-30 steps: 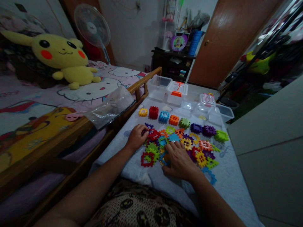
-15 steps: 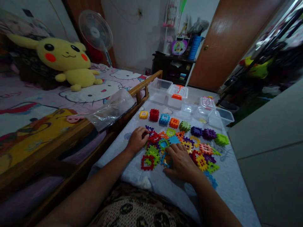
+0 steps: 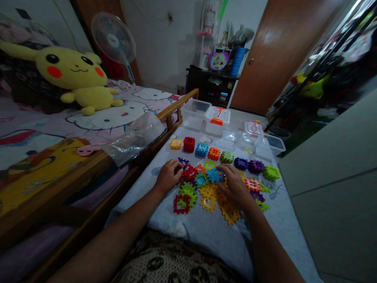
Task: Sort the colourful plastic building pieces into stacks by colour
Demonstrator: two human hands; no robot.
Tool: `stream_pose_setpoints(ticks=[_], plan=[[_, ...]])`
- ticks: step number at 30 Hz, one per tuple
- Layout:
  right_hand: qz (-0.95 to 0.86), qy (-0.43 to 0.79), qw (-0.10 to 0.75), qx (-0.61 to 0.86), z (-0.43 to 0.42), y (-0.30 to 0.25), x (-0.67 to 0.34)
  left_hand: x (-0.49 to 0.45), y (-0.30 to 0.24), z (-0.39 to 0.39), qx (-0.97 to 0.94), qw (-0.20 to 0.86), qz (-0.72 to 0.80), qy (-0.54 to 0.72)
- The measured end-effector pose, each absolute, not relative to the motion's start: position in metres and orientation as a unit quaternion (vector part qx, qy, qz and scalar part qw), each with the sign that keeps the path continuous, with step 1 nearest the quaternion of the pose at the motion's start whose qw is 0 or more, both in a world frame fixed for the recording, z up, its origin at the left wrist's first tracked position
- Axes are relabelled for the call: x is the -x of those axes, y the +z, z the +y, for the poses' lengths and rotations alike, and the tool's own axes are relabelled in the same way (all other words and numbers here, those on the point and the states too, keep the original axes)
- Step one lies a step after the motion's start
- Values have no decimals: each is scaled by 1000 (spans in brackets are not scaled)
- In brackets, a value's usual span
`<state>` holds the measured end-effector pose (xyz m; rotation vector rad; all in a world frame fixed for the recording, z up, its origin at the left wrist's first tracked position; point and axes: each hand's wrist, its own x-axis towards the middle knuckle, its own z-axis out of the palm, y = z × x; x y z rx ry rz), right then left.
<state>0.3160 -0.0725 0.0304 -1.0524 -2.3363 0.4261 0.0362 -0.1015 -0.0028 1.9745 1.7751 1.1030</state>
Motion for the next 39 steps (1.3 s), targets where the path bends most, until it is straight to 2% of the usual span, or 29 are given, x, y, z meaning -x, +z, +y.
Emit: stream_pose_setpoints(ticks=[9, 19, 23, 29, 39], plan=[[-896, 162, 189, 369, -55, 26, -307, -35, -3, -102, -679, 127, 612, 385], [-882, 150, 188, 405, -57, 14, -316, -56, 25, -108, -736, 48, 577, 351], [-876, 150, 220, 403, -57, 13, -318, -86, 42, -101, -802, 73, 540, 243], [-828, 135, 298, 455, -56, 11, -337, -132, 46, -81, -821, 53, 556, 115], [-769, 147, 345, 518, -57, 11, -353, -153, 43, -71, -802, 38, 591, 71]])
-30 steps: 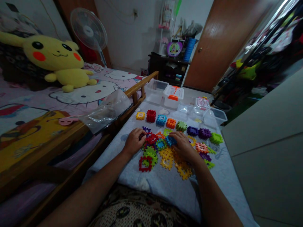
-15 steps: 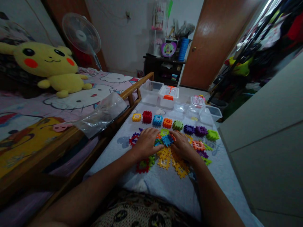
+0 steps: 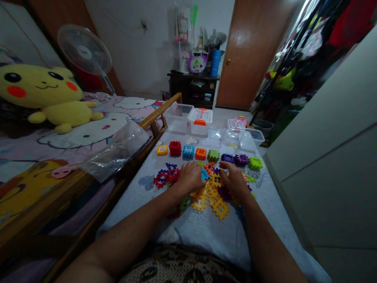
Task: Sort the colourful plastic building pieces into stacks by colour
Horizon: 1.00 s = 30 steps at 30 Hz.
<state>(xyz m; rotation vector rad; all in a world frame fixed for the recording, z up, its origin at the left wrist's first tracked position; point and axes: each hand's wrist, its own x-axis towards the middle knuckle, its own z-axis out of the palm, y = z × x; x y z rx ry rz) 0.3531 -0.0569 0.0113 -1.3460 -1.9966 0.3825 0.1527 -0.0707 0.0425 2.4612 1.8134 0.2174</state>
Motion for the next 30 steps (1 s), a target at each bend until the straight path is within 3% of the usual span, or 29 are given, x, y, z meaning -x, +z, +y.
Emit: stream_pose_setpoints(ticks=[11, 19, 30], plan=[[-749, 154, 376, 523, -57, 8, -351, -105, 72, -29, -813, -18, 564, 143], [-753, 157, 360, 528, -59, 12, -350, -73, 84, 39, -840, -30, 539, 44], [-755, 152, 350, 533, -58, 9, -351, -79, 76, 54, -836, 1, 546, -58]])
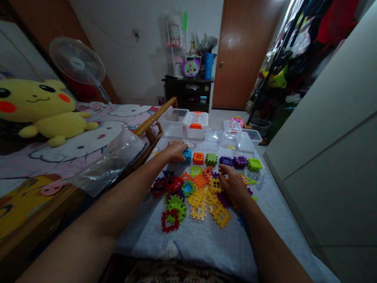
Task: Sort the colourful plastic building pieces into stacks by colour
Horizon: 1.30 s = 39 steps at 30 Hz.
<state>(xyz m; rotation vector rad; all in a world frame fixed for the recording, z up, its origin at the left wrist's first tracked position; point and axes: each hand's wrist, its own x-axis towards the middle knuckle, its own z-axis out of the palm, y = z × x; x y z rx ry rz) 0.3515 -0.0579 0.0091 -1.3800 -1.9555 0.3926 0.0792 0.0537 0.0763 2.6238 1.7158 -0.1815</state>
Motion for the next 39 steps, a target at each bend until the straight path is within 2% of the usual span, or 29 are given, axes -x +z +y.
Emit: stream_pose_setpoints(ticks=[8, 15, 19, 24, 28, 34, 39], plan=[[-750, 156, 355, 536, -57, 9, -351, -85, 78, 56, -829, 10, 552, -86], [-734, 162, 384, 536, -56, 12, -357, -80, 69, 57, -837, 1, 544, -56], [-696, 179, 432, 545, -54, 14, -363, -74, 73, 46, -846, -23, 530, 51], [-653, 170, 470, 569, -51, 21, -374, -55, 75, 1, -822, -36, 504, 263], [-652, 150, 460, 583, -51, 26, -379, -30, 44, -40, -752, 30, 555, 354], [-662, 151, 431, 594, -51, 26, -378, -5, -7, -56, -689, 121, 639, 319], [-712, 175, 336, 591, -50, 23, -381, -7, -12, -54, -687, 136, 632, 330]])
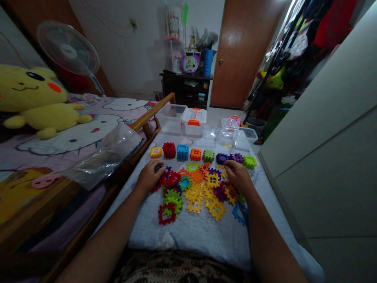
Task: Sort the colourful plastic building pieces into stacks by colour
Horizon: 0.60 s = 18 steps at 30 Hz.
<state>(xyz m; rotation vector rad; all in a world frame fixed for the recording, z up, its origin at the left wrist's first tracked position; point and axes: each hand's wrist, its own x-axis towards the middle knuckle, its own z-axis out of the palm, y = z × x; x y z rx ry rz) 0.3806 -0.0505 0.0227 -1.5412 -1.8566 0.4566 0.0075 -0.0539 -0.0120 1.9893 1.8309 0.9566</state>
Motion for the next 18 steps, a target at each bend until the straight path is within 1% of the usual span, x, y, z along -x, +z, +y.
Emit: stream_pose_setpoints(ticks=[4, 7, 10, 14, 18], plan=[[-753, 171, 241, 587, -53, 22, -376, -7, -14, -57, -690, 149, 627, 329], [-764, 180, 207, 584, -57, 23, -368, -4, -17, -57, -675, 165, 633, 341], [-769, 201, 215, 568, -60, 23, -362, -3, -18, -57, -665, 177, 637, 349], [-770, 241, 257, 533, -64, 22, -357, -4, -17, -57, -662, 186, 637, 348], [-785, 202, 287, 510, -66, 22, -350, -5, -15, -57, -660, 186, 635, 355]])
